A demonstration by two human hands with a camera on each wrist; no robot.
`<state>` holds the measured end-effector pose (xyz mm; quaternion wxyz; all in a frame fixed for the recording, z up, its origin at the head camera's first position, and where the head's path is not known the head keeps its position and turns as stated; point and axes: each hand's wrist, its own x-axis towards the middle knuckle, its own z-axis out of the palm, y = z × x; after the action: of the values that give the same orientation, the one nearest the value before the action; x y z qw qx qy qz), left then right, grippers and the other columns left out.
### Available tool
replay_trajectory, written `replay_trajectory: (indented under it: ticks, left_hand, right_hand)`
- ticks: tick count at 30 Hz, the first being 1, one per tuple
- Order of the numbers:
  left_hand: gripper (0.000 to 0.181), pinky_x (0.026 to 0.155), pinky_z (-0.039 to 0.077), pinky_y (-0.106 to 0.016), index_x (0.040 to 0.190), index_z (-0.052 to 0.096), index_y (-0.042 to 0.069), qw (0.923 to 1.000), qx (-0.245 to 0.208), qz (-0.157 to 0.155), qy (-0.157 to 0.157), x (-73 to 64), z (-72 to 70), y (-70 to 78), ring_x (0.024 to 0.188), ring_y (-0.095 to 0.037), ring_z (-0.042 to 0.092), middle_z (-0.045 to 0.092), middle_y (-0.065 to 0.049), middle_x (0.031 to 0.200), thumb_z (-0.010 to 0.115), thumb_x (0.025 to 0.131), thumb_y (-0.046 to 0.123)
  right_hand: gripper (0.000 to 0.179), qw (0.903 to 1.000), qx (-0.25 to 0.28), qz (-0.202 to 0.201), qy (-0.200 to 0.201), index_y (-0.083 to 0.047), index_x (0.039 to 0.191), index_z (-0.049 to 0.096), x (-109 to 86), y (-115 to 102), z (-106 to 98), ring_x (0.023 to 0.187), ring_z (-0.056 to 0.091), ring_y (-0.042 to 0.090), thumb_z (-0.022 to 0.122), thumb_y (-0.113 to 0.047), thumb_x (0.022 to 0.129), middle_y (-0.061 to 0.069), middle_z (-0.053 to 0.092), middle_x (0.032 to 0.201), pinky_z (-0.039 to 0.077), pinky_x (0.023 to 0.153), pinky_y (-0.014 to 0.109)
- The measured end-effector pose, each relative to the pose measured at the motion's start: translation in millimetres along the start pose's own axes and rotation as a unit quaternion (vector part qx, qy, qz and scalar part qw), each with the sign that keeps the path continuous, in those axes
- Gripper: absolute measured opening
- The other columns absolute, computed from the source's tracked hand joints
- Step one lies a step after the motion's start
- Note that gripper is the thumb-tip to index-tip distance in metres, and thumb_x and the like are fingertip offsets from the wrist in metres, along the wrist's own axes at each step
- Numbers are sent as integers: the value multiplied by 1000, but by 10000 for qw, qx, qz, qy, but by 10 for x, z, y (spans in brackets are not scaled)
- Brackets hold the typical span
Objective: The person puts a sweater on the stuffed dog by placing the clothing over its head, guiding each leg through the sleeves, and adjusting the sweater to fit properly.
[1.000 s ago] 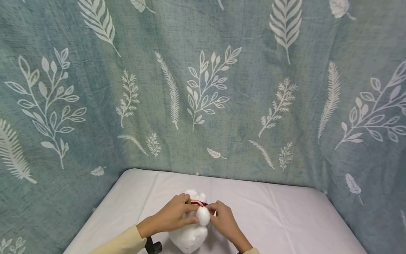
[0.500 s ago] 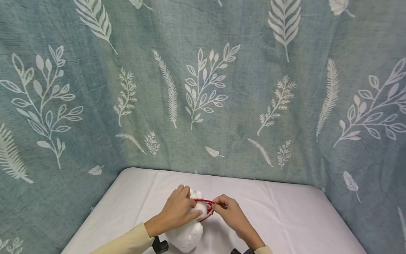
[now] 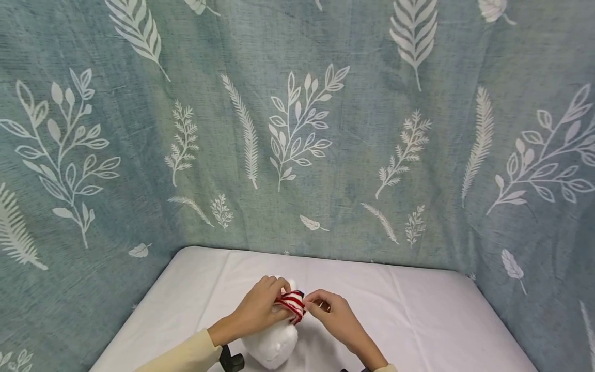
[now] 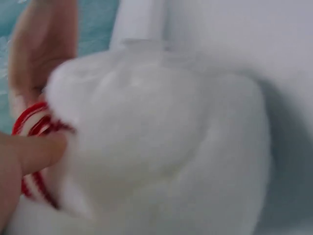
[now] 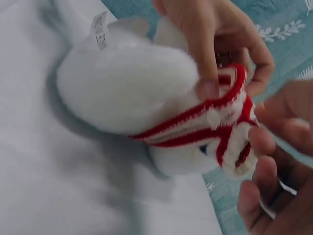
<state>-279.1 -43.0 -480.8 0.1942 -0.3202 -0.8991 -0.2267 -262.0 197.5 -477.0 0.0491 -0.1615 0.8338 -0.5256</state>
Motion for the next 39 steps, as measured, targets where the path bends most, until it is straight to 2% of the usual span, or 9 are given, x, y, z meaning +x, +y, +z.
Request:
replay_trajectory:
  ticks: [3, 6, 11, 14, 18, 22, 27, 33, 39]
  left_hand:
    - [36, 69, 40, -22, 98, 63, 21, 9992, -328, -13, -213, 1, -55, -42, 80, -7, 44, 52, 10, 86, 89, 79, 36]
    - [27, 67, 39, -21, 91, 65, 21, 9987, -446, 12, -262, 4, -77, -67, 77, -6, 43, 52, 10, 83, 88, 80, 31]
    - [18, 64, 35, -19, 82, 64, 23, 9996, -131, 21, -261, 38, -57, -59, 74, -5, 39, 46, 13, 78, 81, 80, 24]
    - [22, 63, 32, -19, 76, 59, 24, 9994, 40, 9, -338, 58, -36, -37, 73, -6, 36, 42, 13, 76, 80, 79, 24]
    - [26, 63, 32, -20, 77, 56, 25, 9983, -151, -27, -566, 55, -34, -15, 73, -6, 37, 42, 13, 77, 81, 80, 33]
    - [32, 65, 37, -22, 87, 59, 26, 9907, -934, -358, -922, 55, -70, -28, 75, -5, 43, 49, 13, 79, 72, 91, 55]
    - [24, 61, 41, -23, 89, 65, 23, 9837, -1496, -551, -833, 105, -93, -63, 68, -5, 47, 53, 11, 72, 66, 100, 44]
    - [15, 61, 40, -20, 79, 70, 21, 9858, -1399, -513, -769, 126, -66, -63, 65, 0, 47, 53, 13, 70, 81, 89, 25]
    - [17, 62, 39, -19, 75, 69, 22, 9856, -1407, -568, -745, 105, -28, -57, 66, 1, 46, 54, 14, 71, 83, 85, 24]
  right_hand:
    - [24, 9988, 68, 308, 375, -16, 109, 71, 3, 41, -1, 79, 59, 17, 72, -37, 97, 6, 67, 94, 49, 68, 29]
    - [24, 9965, -275, 282, 731, -21, 103, 72, 14, 63, 38, 70, 54, 15, 78, -41, 91, 2, 63, 84, 46, 61, 27]
    - [20, 9843, -1247, -619, 1081, -24, 96, 71, 77, -1, 127, 62, 47, 9, 84, -36, 86, -7, 56, 75, 41, 57, 25]
    - [14, 9782, -1472, -713, 1277, -23, 94, 71, 118, -39, 147, 62, 47, 9, 81, -31, 90, -8, 56, 73, 41, 57, 26]
    - [16, 9835, -1189, 151, 1352, -19, 90, 71, 87, 6, 124, 64, 50, 12, 74, -33, 97, -5, 58, 74, 41, 57, 28]
    - [23, 9893, -634, 921, 942, -12, 92, 75, 5, 112, 86, 72, 53, 16, 71, -33, 97, 1, 66, 82, 43, 61, 31]
    - [28, 9944, 90, 703, 790, -9, 108, 79, 22, 205, 96, 88, 65, 18, 75, -34, 95, 4, 74, 98, 54, 73, 36]
    - [30, 9928, 380, 509, 1014, -6, 116, 78, 69, 220, 154, 83, 65, 15, 78, -24, 92, 6, 75, 92, 55, 76, 37]
    - [28, 9963, 270, 427, 693, -3, 113, 78, 75, 204, 148, 86, 68, 15, 77, -22, 92, 5, 77, 94, 55, 75, 34]
